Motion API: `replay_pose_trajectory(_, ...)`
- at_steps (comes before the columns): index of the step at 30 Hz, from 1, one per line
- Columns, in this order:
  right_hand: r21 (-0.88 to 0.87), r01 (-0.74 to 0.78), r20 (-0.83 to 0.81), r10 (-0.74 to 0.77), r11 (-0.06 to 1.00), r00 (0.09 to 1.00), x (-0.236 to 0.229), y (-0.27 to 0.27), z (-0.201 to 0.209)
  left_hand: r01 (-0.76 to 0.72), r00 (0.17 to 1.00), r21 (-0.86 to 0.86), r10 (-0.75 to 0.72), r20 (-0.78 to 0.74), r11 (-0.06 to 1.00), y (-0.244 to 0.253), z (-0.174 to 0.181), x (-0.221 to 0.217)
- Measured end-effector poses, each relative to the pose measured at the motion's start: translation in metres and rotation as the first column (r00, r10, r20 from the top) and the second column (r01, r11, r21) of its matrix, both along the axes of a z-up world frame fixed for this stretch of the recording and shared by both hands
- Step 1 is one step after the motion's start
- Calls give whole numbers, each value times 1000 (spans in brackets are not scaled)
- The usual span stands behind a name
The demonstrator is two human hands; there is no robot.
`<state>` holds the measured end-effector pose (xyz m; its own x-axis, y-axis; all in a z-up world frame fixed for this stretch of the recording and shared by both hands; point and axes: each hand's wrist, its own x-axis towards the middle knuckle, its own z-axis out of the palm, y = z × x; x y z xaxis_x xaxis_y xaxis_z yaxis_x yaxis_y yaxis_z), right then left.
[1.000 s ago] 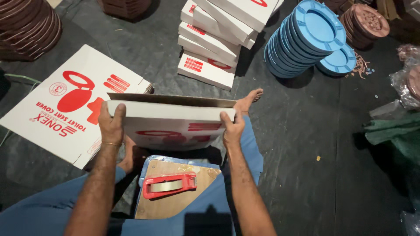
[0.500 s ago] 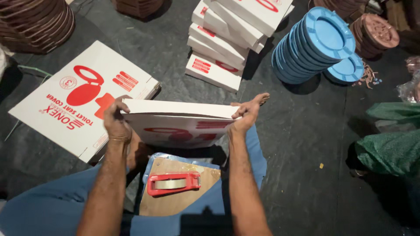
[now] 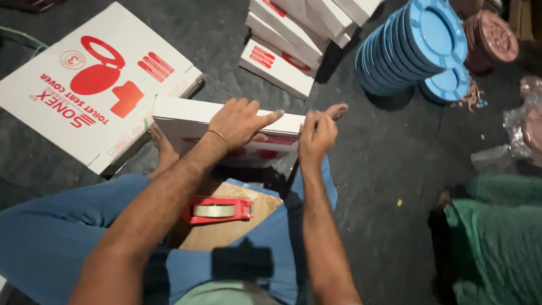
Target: The person sits on the floor and repeatedly packs toilet seat covers into white cardboard boxes labeled 'SONEX'. They fold the box flaps, apply tape using a handheld dispenser to seal the boxes, and stack the finished packages. The process is repeated for multiple units.
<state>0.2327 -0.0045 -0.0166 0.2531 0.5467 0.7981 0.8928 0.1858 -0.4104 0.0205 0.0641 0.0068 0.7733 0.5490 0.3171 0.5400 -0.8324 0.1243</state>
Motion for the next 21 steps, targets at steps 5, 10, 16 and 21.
replay_pose_trajectory(5, -592, -412, -386, 204, 693, 899, -21, -72, -15, -136, 988, 36, 133, 79, 990, 16, 6, -6)
replay_pose_trajectory(10, -626, -779, -651, 527, 33, 546, -41, -106, -54, -218, 973, 48, 213, 93, 975, 29, -10, 14)
replay_pose_trajectory(16, -647, -718, -752, 375, -257, 543, -43, -95, -75, -257, 965, 68, 252, 68, 964, 28, -17, 13)
replay_pose_trajectory(21, -309, -934, -950, 94, -179, 296, -12, -108, -88, -259, 965, 71, 255, 65, 963, 27, -13, 12)
